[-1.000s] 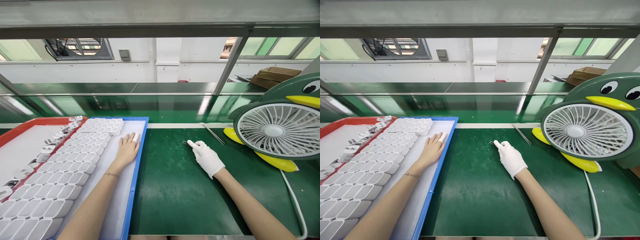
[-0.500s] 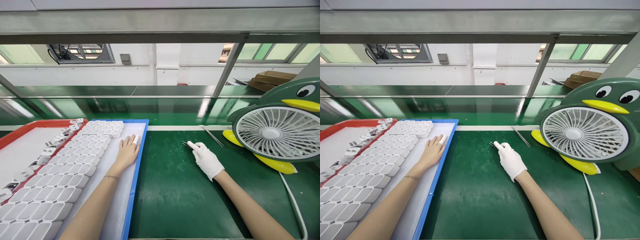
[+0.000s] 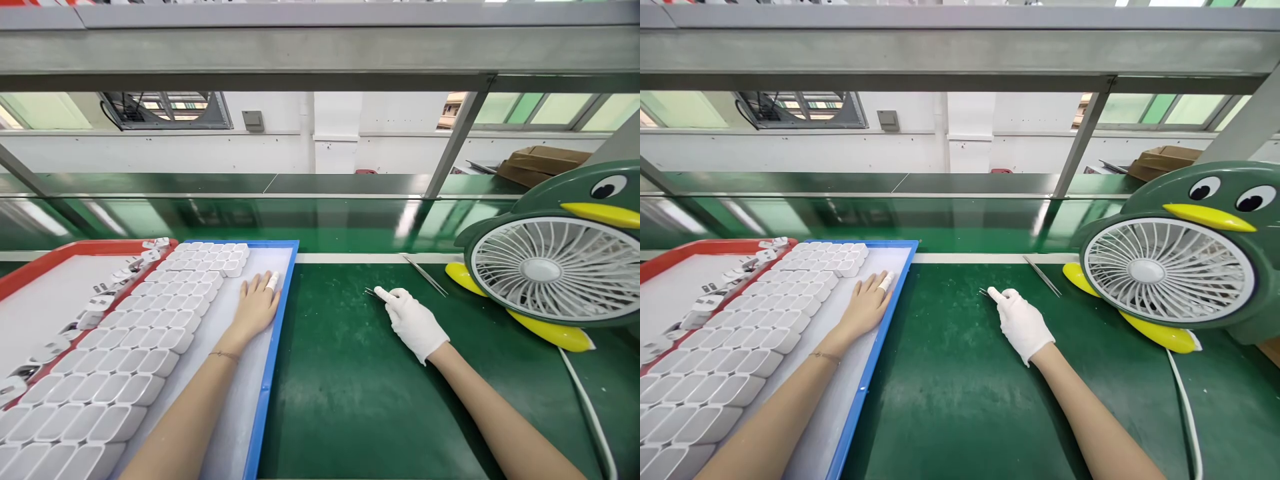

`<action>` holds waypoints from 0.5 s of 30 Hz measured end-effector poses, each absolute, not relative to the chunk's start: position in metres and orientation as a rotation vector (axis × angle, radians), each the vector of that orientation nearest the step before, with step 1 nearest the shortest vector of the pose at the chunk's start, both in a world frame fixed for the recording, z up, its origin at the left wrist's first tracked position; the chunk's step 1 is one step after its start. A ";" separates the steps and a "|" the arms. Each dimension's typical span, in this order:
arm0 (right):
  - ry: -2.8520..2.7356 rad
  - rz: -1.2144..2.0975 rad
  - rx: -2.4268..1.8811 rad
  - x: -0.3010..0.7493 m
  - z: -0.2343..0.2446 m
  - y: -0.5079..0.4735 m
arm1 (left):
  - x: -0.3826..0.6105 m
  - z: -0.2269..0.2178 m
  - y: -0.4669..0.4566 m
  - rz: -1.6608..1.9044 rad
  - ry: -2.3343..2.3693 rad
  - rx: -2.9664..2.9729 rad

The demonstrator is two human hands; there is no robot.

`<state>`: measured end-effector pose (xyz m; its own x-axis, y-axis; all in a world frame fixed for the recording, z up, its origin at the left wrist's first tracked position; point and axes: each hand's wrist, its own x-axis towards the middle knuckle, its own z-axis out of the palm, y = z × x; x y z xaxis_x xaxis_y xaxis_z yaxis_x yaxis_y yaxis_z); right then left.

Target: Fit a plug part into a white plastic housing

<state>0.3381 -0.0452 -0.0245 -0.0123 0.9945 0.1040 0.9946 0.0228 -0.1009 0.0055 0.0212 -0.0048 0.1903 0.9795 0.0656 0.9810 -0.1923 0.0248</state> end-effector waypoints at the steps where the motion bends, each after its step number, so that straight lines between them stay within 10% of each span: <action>1: -2.135 -0.003 -2.104 0.339 -0.024 -0.046 | 0.006 -0.005 0.021 -0.104 -1.981 -2.405; 15: -2.103 -0.016 -2.147 0.342 -0.023 -0.052 | 0.004 -0.006 0.022 -0.117 -1.965 -2.406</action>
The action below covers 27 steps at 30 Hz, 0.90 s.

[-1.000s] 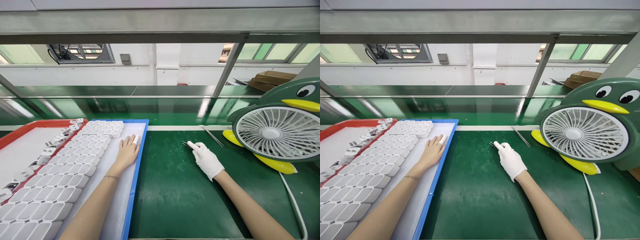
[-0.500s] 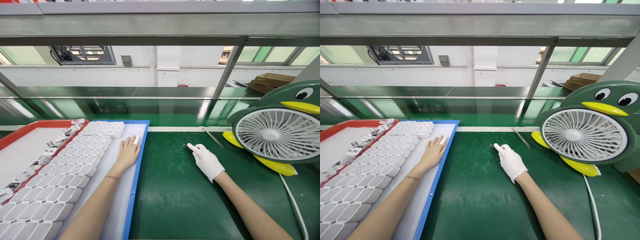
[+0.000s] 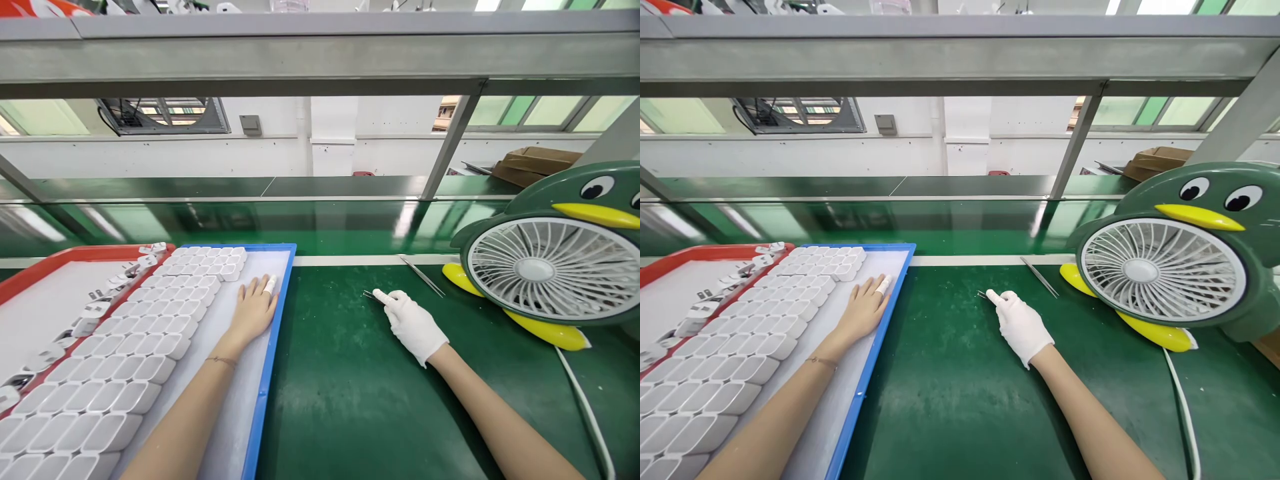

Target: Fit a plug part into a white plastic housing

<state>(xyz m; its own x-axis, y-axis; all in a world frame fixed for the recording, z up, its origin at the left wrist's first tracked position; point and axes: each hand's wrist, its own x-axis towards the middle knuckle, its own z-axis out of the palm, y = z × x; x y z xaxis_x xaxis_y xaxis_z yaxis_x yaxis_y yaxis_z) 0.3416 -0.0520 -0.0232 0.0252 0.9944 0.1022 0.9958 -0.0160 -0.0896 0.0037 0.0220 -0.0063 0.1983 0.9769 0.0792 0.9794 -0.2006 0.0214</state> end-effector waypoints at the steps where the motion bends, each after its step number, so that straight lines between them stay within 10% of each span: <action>1: -2.101 -0.017 -2.150 0.342 -0.023 -0.052 | 0.004 -0.006 0.022 -0.117 -1.964 -2.407; 27: -2.113 -0.021 -2.125 0.333 -0.011 -0.055 | 0.005 -0.006 0.021 -0.134 -1.978 -2.407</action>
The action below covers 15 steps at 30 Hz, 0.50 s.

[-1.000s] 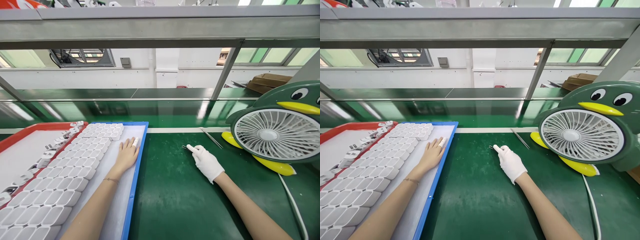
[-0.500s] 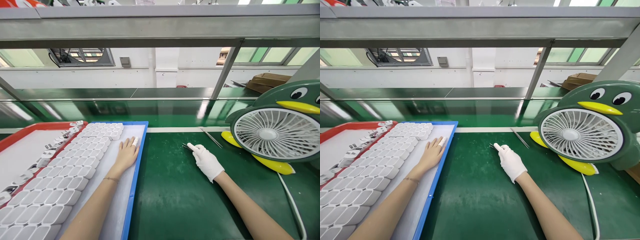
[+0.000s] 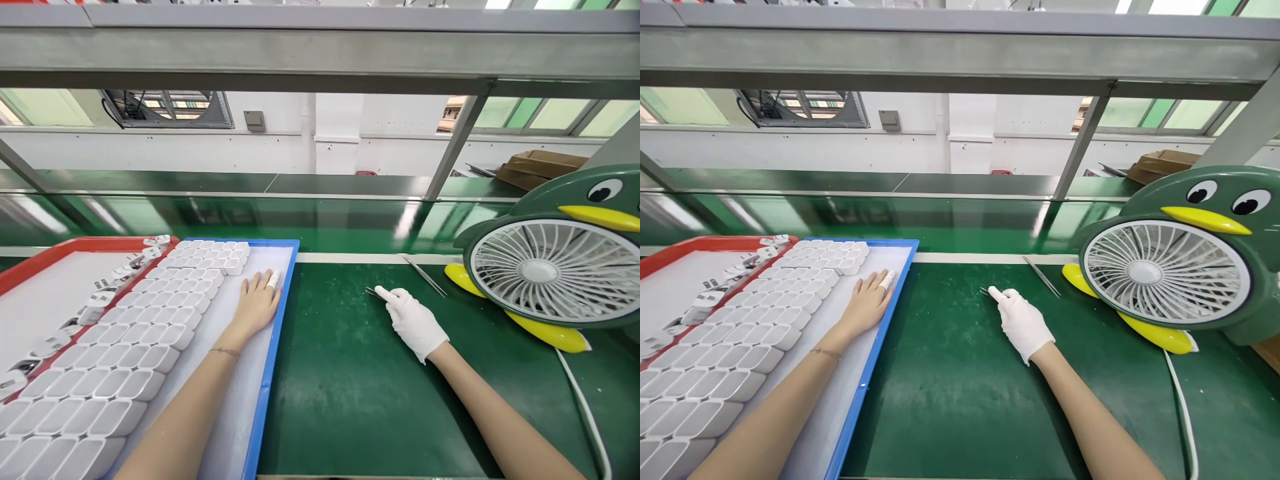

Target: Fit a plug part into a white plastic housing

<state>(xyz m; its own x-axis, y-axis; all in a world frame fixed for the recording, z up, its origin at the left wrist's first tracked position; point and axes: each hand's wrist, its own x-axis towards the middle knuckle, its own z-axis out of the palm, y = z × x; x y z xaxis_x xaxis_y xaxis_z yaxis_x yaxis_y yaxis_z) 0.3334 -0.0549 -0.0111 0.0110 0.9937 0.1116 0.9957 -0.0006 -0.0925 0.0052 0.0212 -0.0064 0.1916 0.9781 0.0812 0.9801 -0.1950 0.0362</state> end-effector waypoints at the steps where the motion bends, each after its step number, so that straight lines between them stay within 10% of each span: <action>1: -2.113 -0.020 -2.126 0.333 -0.011 -0.055 | 0.005 -0.006 0.021 -0.131 -1.980 -2.407; 15: -2.111 -0.026 -2.122 0.335 -0.013 -0.054 | 0.006 -0.004 0.021 -0.118 -1.990 -2.414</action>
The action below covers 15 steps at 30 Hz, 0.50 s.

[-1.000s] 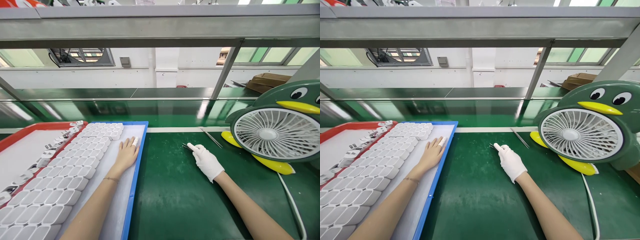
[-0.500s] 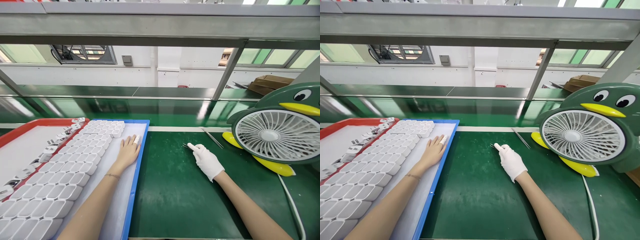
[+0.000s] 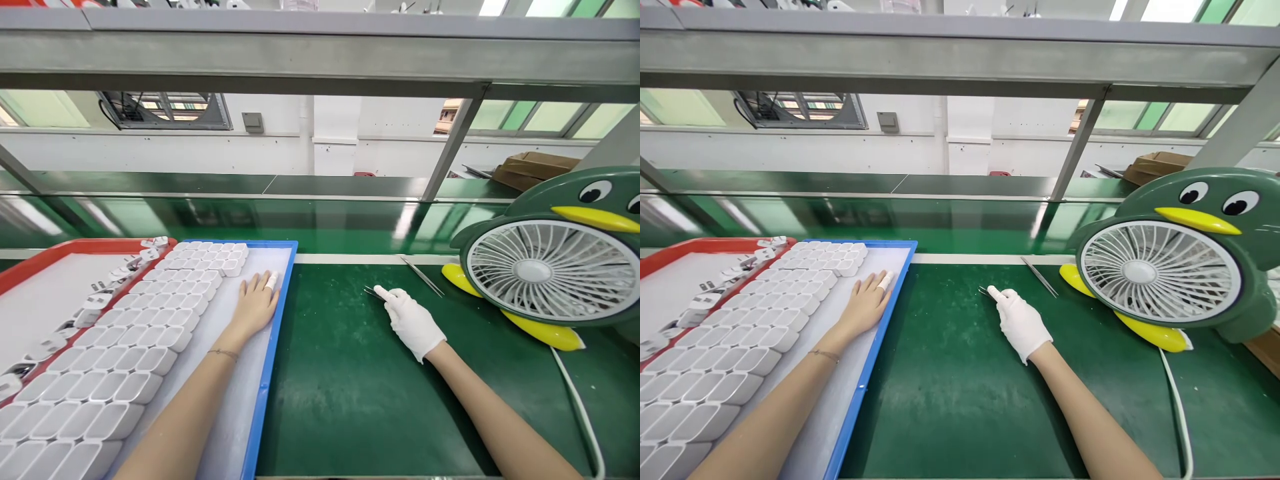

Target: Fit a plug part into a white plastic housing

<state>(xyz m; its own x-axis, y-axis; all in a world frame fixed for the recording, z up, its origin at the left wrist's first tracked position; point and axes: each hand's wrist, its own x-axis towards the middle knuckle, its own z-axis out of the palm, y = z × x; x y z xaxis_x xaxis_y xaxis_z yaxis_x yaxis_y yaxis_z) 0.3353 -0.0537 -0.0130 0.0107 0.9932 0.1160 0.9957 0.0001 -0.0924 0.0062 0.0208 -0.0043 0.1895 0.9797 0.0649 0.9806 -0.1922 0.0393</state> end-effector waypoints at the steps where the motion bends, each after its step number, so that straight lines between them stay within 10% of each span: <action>1: -2.109 -0.029 -2.125 0.335 -0.013 -0.054 | 0.006 -0.004 0.021 -0.117 -1.991 -2.414; 15: -2.132 -0.036 -2.190 0.339 -0.008 -0.059 | 0.006 -0.003 0.020 -0.121 -1.991 -2.416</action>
<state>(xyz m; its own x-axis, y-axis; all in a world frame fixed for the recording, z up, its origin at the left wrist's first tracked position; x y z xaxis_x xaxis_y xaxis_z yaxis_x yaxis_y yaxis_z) 0.3386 -0.0589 -0.0075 0.0281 0.9967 0.0761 0.9987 -0.0248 -0.0443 0.0065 0.0203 -0.0034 0.1895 0.9797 0.0650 0.9804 -0.1924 0.0426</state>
